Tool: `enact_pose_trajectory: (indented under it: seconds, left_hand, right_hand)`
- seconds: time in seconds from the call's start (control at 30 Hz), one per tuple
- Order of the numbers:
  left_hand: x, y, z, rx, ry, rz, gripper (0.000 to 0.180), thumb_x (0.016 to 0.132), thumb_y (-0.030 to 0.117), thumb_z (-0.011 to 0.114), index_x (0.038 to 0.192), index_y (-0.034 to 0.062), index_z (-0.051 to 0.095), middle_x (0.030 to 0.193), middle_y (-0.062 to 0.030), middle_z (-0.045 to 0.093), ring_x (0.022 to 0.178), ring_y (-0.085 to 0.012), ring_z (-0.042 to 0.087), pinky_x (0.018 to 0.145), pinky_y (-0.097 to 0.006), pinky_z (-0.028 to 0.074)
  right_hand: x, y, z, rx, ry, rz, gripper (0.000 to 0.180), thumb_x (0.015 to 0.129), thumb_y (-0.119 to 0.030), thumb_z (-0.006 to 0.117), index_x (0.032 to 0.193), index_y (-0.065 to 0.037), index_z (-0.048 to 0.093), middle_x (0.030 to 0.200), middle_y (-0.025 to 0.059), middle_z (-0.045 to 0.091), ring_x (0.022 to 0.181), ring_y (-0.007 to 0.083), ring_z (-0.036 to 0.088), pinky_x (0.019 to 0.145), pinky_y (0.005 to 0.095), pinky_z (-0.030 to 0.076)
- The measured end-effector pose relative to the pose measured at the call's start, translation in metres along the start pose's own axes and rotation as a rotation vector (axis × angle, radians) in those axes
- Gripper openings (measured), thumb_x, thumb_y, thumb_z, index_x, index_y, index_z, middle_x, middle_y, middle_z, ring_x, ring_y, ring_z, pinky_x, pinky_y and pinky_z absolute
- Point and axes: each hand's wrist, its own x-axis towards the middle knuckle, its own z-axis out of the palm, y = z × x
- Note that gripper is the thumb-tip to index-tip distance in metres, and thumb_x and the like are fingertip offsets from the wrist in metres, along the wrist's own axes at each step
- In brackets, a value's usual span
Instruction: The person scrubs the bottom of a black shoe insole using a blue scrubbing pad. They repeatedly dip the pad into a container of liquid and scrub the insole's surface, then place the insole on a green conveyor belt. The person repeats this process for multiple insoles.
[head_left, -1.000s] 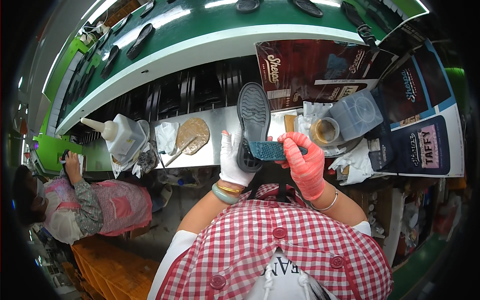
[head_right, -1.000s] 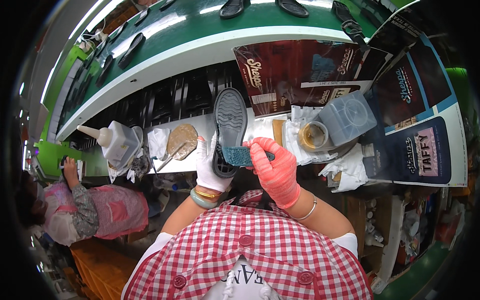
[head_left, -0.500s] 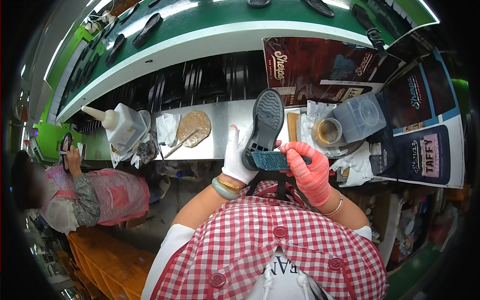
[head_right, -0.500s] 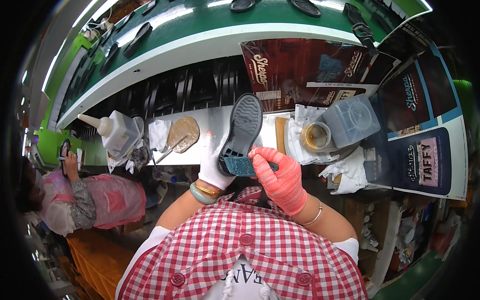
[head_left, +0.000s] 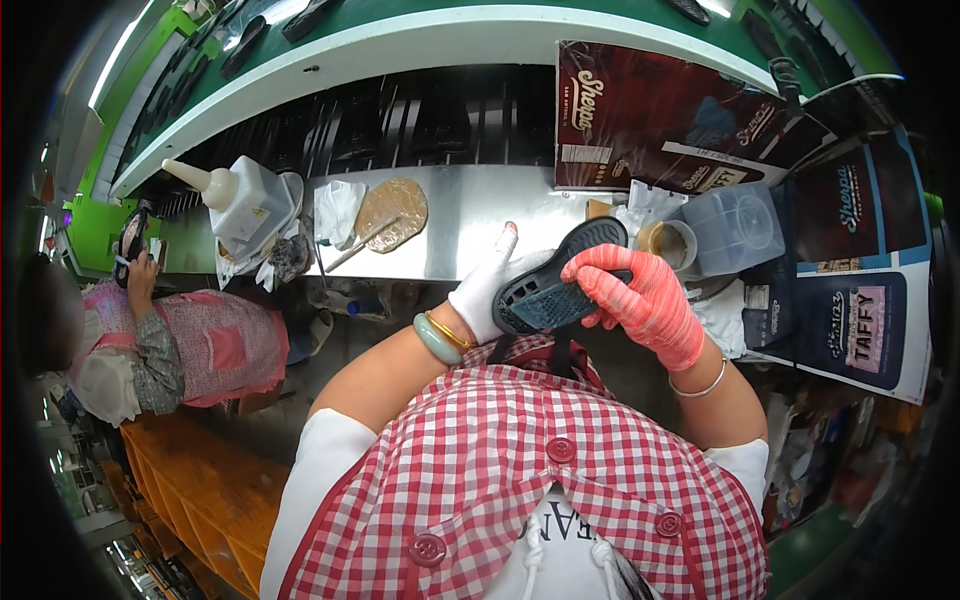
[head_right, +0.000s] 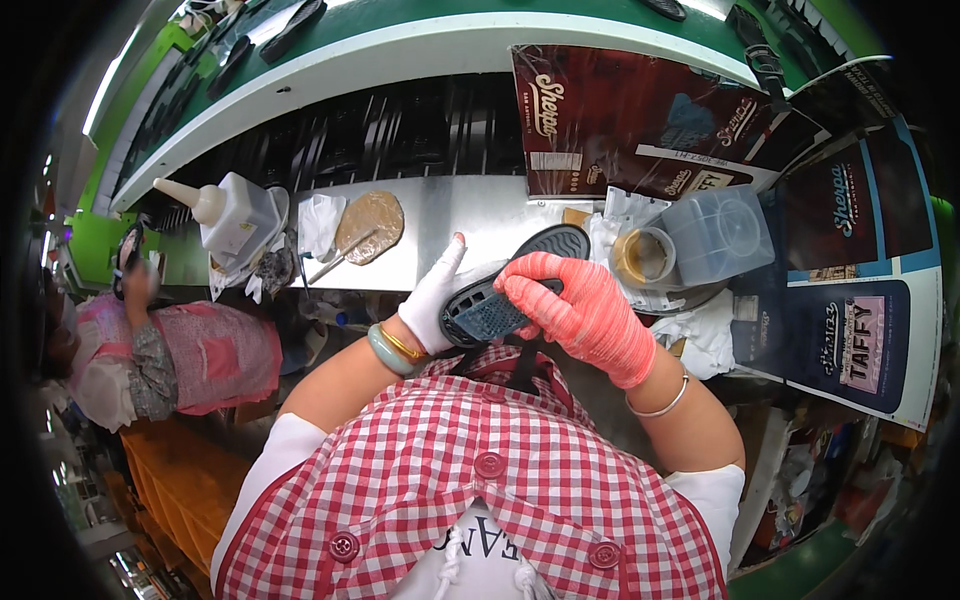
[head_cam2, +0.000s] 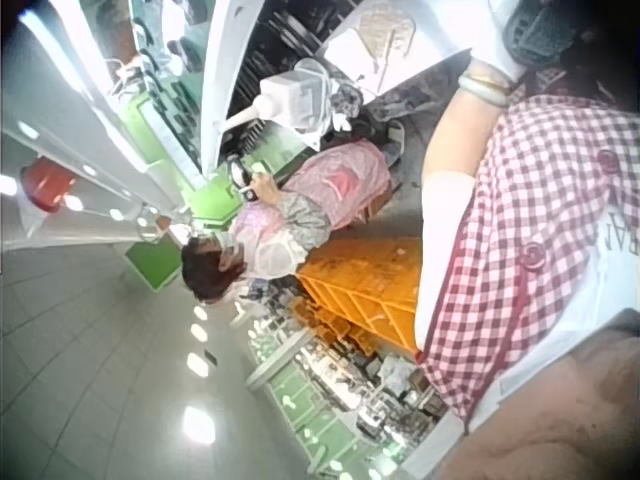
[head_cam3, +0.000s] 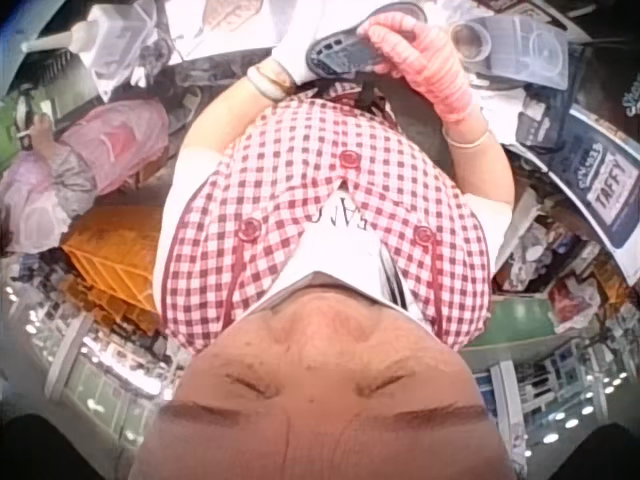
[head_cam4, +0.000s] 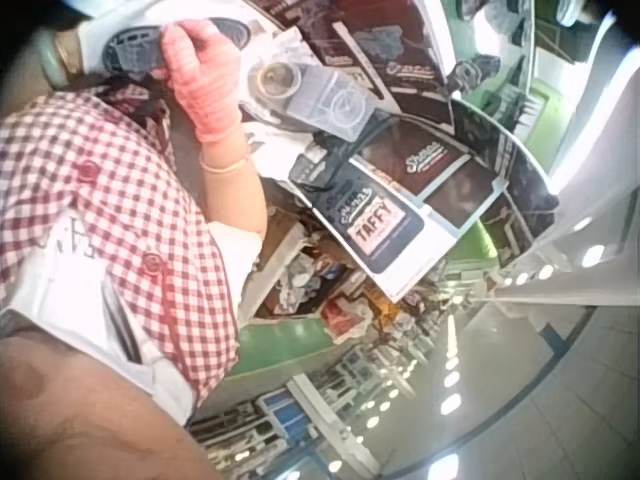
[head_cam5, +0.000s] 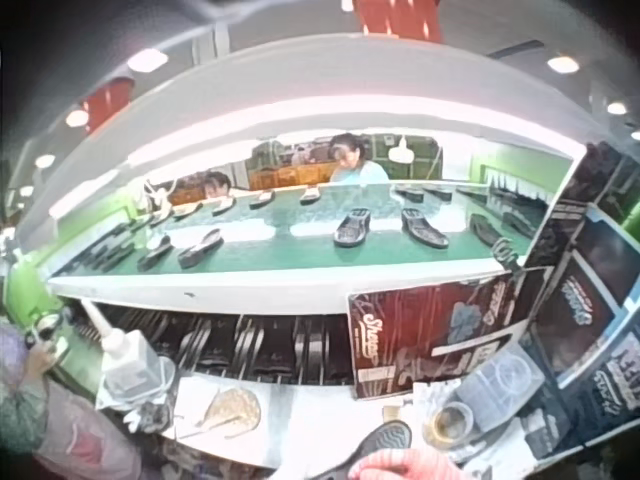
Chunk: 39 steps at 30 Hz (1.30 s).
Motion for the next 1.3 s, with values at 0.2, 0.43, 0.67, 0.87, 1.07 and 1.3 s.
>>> enact_pose_trajectory:
  seconds: [0.2,0.43,0.67,0.87,1.07,1.3]
  left_hand:
    - [0.000,0.004,-0.008,0.079,0.071,-0.165,0.082,0.091,0.069,0.019,0.141,0.0061,0.035,0.129,-0.0156,0.054,0.109,-0.0237,0.059,0.094,-0.033,0.049]
    - [0.006,0.012,-0.022,0.234,-0.081,-0.262,0.076,0.093,0.065,0.018,0.138,0.0070,0.038,0.120,-0.0180,0.058,0.101,-0.0292,0.063,0.080,-0.048,0.056]
    - [0.010,0.021,-0.042,0.392,0.077,-0.399,0.091,0.086,0.076,0.024,0.135,0.0025,0.044,0.118,-0.0212,0.059,0.090,-0.0326,0.066,0.063,-0.042,0.058]
    - [0.015,0.033,-0.055,0.341,0.055,-0.594,0.098,0.084,0.077,0.029,0.138,-0.0043,0.037,0.130,-0.0209,0.052,0.104,-0.0290,0.062,0.081,-0.045,0.055]
    - [0.025,0.033,-0.067,0.249,0.045,-0.508,0.076,0.094,0.059,0.036,0.137,-0.0035,0.039,0.125,-0.0216,0.055,0.089,-0.0341,0.066,0.073,-0.045,0.057]
    - [0.012,0.047,-0.100,0.275,0.040,0.450,0.060,0.089,0.015,0.055,0.143,0.0081,0.031,0.132,-0.0207,0.048,0.126,-0.0404,0.042,0.101,-0.061,0.038]
  right_hand:
    - [0.016,-0.015,0.002,-0.046,-0.089,0.076,0.026,0.091,-0.028,0.056,0.098,-0.005,0.066,0.083,0.0017,0.064,0.056,0.0071,0.060,0.048,0.0172,0.041]
    - [0.030,-0.017,0.008,-0.153,-0.154,0.062,0.025,0.089,-0.026,0.059,0.096,-0.002,0.066,0.076,0.0018,0.060,0.054,0.0083,0.056,0.050,0.0193,0.043]
    - [0.037,-0.006,-0.005,-0.124,-0.208,0.063,0.023,0.087,-0.022,0.062,0.098,-0.003,0.068,0.082,0.0043,0.064,0.060,0.0097,0.056,0.057,0.0237,0.047]
    - [0.024,0.021,-0.034,-0.086,-0.160,0.086,0.022,0.086,-0.020,0.062,0.098,-0.002,0.068,0.084,0.0035,0.066,0.063,0.0090,0.056,0.060,0.0231,0.048]
    - [-0.002,0.061,-0.055,0.051,0.163,0.099,0.021,0.089,-0.021,0.061,0.098,-0.003,0.068,0.079,0.0011,0.064,0.060,0.0058,0.056,0.055,0.0183,0.044]
    - [-0.022,0.113,-0.102,0.150,0.913,-0.167,0.027,0.090,-0.029,0.064,0.101,-0.004,0.067,0.082,-0.0007,0.063,0.057,0.0040,0.054,0.051,0.0173,0.040]
